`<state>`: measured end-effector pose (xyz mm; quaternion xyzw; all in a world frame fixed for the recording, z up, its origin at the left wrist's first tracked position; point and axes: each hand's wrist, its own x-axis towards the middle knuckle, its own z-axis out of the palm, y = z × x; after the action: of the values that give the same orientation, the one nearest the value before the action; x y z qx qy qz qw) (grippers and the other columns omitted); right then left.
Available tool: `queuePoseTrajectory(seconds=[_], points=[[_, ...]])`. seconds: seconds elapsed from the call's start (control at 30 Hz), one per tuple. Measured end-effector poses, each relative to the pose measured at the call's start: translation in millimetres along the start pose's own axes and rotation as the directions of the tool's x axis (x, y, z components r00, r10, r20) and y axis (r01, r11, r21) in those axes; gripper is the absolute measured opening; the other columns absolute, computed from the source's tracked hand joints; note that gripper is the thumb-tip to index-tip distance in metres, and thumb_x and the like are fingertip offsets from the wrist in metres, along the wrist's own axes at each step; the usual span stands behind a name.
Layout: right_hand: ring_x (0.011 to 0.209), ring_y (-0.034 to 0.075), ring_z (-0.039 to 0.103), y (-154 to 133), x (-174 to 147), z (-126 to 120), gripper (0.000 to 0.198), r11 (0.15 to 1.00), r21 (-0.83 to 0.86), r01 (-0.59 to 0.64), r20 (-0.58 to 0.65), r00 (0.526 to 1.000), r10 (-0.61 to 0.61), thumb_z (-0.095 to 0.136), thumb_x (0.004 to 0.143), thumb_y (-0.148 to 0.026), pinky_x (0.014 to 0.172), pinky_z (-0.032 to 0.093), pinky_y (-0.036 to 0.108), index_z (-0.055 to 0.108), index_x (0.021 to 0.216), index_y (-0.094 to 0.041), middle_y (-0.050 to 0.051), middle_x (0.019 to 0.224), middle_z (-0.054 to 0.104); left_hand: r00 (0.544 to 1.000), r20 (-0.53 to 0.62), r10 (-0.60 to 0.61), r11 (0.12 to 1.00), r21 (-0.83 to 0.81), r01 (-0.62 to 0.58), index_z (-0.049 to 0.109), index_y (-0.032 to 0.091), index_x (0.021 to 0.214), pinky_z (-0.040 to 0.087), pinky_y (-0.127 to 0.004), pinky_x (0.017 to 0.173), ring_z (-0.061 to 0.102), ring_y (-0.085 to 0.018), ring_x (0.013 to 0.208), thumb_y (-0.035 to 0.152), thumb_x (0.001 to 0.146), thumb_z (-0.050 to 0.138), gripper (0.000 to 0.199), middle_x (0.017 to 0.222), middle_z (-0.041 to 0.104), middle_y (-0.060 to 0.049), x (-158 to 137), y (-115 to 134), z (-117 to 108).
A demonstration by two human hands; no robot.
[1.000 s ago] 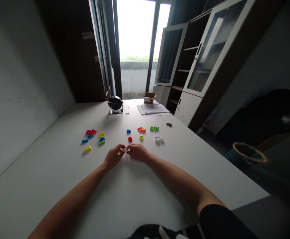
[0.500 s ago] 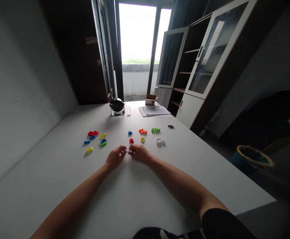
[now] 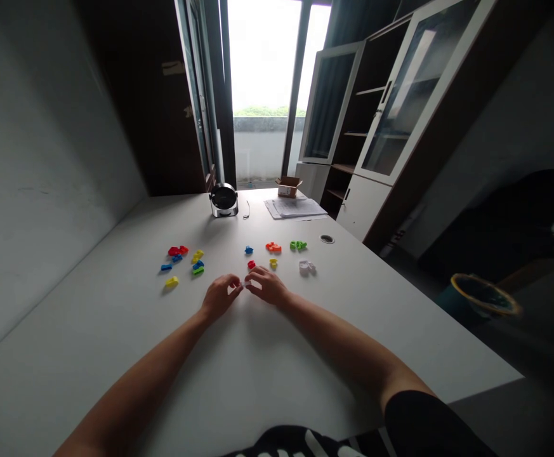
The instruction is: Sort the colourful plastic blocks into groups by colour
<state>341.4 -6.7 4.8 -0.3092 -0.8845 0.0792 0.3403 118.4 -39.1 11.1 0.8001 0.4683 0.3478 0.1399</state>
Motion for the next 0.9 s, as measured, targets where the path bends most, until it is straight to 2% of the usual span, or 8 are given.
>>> queuePoseTrajectory(seconds=[0.23,0.4,0.47,0.57,0.73,0.9], points=[[0.094,0.020,0.064,-2.4,0.2,2.9,0.017,0.999,0.020,-0.041,0.068,0.997,0.040,0.059,0.099,-0.029,0.084,0.050,0.032,0.067,0.113,-0.023,0.007,0.101,0.069,0.999,0.036,0.000,0.999,-0.033,0.001,0.069,0.022,0.096,0.051,-0.031,0.073,0.067,-0.020,0.080,0.034,0.093,0.061,0.015,0.088,0.072,-0.005,1.5,0.6,-1.6],[0.098,0.021,0.063,3.7,1.5,-9.6,0.018,1.000,0.014,-0.027,0.083,0.996,0.026,0.059,0.096,-0.024,0.086,0.050,0.033,0.068,0.113,-0.023,0.007,0.105,0.070,1.000,0.000,0.007,1.000,-0.006,-0.007,0.070,0.022,0.101,0.051,-0.034,0.083,0.068,-0.020,0.085,0.030,0.096,0.056,0.017,0.094,0.074,-0.005,1.8,0.6,-0.9],[0.101,0.022,0.062,17.6,1.8,-24.0,0.018,0.999,0.004,-0.046,0.060,0.997,0.046,0.061,0.093,-0.020,0.089,0.049,0.035,0.068,0.109,-0.022,0.008,0.105,0.071,1.000,-0.010,-0.015,1.000,0.000,0.015,0.070,0.022,0.101,0.051,-0.034,0.083,0.068,-0.021,0.084,0.029,0.096,0.055,0.017,0.094,0.074,-0.005,1.5,-0.2,-0.4],[0.103,0.024,0.061,52.9,-3.4,-55.3,0.016,0.990,-0.017,-0.140,-0.046,0.989,0.139,0.061,0.089,-0.018,0.092,0.048,0.038,0.068,0.103,-0.021,0.009,0.103,0.070,1.000,0.006,-0.020,1.000,0.005,0.020,0.070,0.022,0.098,0.050,-0.033,0.081,0.067,-0.020,0.082,0.027,0.095,0.054,0.017,0.092,0.074,-0.005,0.9,-1.3,0.0],[0.109,0.027,0.059,117.3,-36.0,-107.1,0.016,0.945,-0.006,-0.327,-0.155,0.934,0.322,0.064,0.078,-0.020,0.099,0.045,0.042,0.068,0.093,-0.023,0.008,0.109,0.070,1.000,0.030,0.003,1.000,0.023,-0.004,0.070,0.022,0.095,0.049,-0.033,0.082,0.066,-0.020,0.086,0.021,0.093,0.053,0.017,0.092,0.073,-0.004,0.9,-1.9,0.4],[0.118,0.029,0.058,142.0,-66.1,-121.9,0.010,0.872,0.102,-0.478,-0.109,0.866,0.488,0.066,0.076,-0.028,0.105,0.043,0.045,0.067,0.084,-0.023,0.009,0.115,0.069,0.999,0.044,0.011,0.999,0.035,-0.012,0.070,0.023,0.093,0.049,-0.034,0.084,0.066,-0.020,0.086,0.019,0.091,0.055,0.015,0.092,0.072,-0.003,1.5,-3.0,1.7]])
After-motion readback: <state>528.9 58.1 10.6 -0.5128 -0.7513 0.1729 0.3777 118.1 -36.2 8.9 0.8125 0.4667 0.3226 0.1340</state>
